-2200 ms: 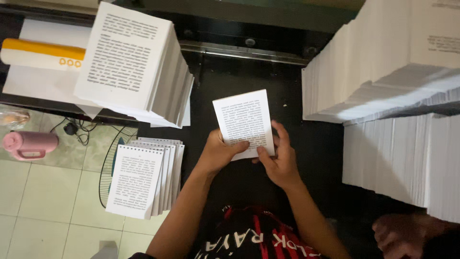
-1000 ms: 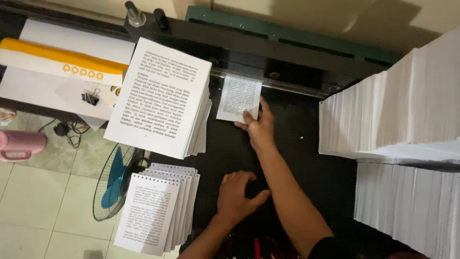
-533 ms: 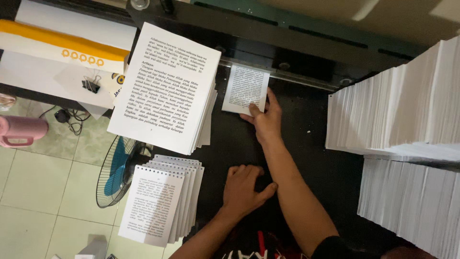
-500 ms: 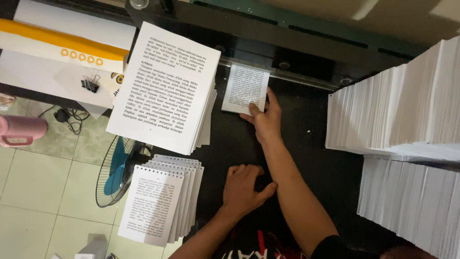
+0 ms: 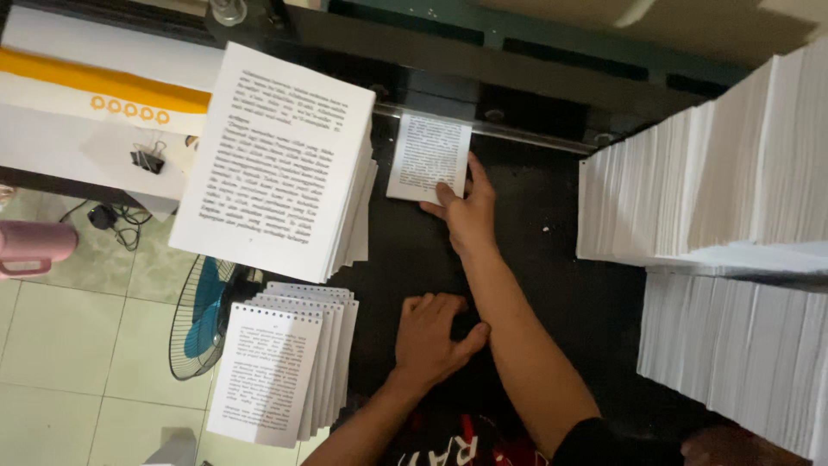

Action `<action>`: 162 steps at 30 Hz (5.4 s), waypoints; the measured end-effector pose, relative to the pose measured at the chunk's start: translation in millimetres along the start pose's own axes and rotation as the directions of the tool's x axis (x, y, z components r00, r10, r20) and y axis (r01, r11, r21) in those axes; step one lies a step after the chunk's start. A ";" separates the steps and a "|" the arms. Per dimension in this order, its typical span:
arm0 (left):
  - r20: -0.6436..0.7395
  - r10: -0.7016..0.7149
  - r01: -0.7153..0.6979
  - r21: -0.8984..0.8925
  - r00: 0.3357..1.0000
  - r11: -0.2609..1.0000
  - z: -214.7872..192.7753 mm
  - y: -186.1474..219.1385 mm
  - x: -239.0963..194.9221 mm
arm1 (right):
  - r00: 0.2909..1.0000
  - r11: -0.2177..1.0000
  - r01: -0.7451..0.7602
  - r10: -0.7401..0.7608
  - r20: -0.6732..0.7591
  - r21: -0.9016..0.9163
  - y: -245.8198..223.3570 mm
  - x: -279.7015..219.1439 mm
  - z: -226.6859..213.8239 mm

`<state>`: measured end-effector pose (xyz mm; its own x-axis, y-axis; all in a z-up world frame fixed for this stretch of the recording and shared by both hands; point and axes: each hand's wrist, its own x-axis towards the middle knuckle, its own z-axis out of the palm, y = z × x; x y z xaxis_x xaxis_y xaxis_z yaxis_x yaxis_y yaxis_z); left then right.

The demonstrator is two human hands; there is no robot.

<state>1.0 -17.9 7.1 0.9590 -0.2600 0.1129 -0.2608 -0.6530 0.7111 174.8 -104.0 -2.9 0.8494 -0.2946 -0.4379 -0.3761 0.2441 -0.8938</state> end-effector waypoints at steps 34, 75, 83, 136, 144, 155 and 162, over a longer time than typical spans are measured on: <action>-0.126 0.020 -0.122 -0.984 0.992 -0.129 -24.9 9.8 -2.3 | 0.823 0.910 0.362 -0.413 0.391 0.200 5.3 -185.1 -140.7; -0.316 -0.263 0.233 -0.129 0.912 0.964 -317.6 -11.9 64.2 | 0.282 0.255 0.956 -0.648 0.707 -0.148 -94.1 -177.2 11.0; -0.230 -0.384 0.388 -0.031 0.894 0.921 -319.4 -5.6 87.3 | 0.214 0.248 0.967 -0.673 0.708 -0.056 -93.4 -173.3 18.7; -0.098 -0.038 -0.055 -0.792 0.994 0.608 -14.8 15.6 30.0 | 0.778 0.808 0.585 -0.537 0.326 -0.064 27.9 -123.3 -166.4; -0.153 -0.066 -0.066 -0.725 0.986 0.685 2.2 21.9 19.0 | 0.802 0.823 0.568 -0.545 0.245 -0.027 49.6 -116.7 -161.7; -0.180 -0.137 -0.046 -0.751 0.974 0.659 19.7 26.7 2.4 | 0.820 0.796 0.572 -0.551 0.153 -0.197 62.3 -122.2 -161.5; -0.250 -0.076 -0.121 -0.687 0.965 0.716 17.4 33.5 -0.6 | 0.789 0.750 0.613 -0.597 0.143 -0.251 49.4 -130.5 -161.4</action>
<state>-10.2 -51.9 18.8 0.9733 -0.0240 0.2282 -0.2267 0.0529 0.9725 -14.4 -202.6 -5.5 0.9479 -0.2463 0.2022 0.1458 -0.2291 -0.9624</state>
